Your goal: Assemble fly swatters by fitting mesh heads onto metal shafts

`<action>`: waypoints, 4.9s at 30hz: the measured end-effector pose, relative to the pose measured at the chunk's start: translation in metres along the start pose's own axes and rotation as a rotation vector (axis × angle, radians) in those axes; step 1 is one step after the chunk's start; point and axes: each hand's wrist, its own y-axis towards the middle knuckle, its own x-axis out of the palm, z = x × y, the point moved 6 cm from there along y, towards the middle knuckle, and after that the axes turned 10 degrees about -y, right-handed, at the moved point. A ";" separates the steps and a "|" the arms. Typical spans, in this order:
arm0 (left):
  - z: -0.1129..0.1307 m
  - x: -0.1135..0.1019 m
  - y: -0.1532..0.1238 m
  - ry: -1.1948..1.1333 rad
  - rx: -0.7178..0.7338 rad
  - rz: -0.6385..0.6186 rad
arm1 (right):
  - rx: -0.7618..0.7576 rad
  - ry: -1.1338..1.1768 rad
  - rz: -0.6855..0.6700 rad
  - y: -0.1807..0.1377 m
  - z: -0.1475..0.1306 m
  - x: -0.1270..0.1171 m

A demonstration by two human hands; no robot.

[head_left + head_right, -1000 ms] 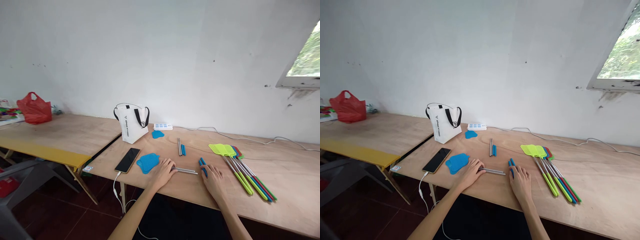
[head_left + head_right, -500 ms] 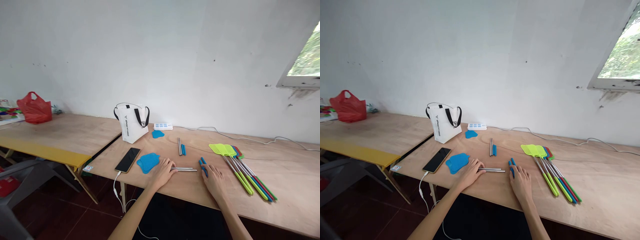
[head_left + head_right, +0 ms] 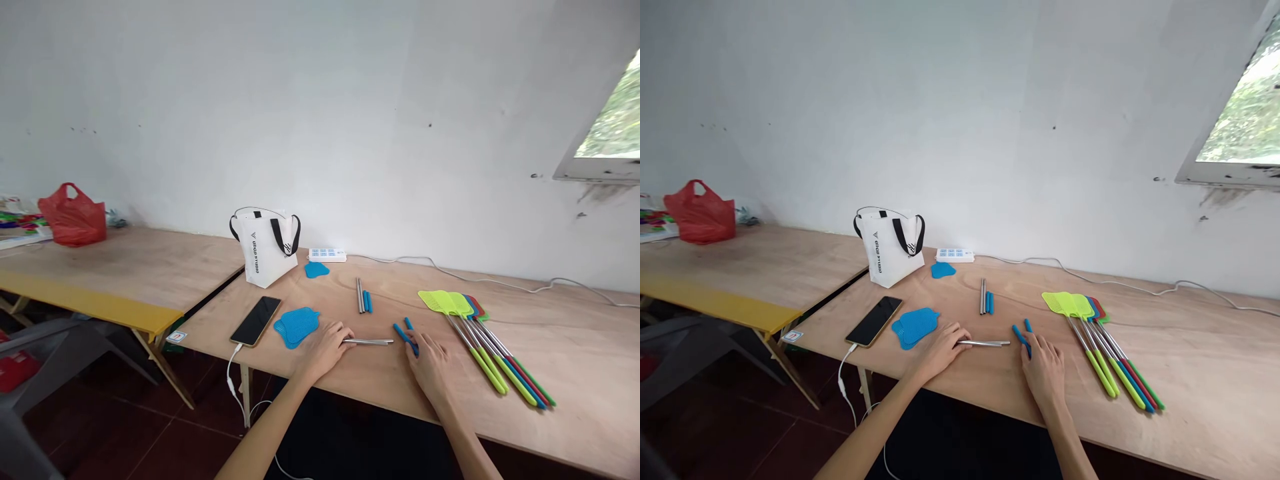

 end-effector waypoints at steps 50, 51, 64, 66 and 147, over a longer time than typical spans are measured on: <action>0.029 -0.003 -0.004 0.092 0.139 -0.047 | -0.208 0.680 -0.083 0.000 -0.029 -0.019; 0.030 -0.004 -0.004 0.088 0.143 -0.047 | -0.215 0.675 -0.087 0.000 -0.029 -0.020; 0.022 -0.004 -0.003 0.043 0.179 -0.013 | -0.209 0.646 -0.043 0.001 -0.024 -0.018; 0.021 -0.004 -0.003 0.023 0.180 -0.022 | -0.216 0.648 -0.058 0.000 -0.024 -0.018; -0.003 0.002 0.005 -0.138 0.024 0.080 | 0.219 0.660 0.036 0.006 0.010 -0.012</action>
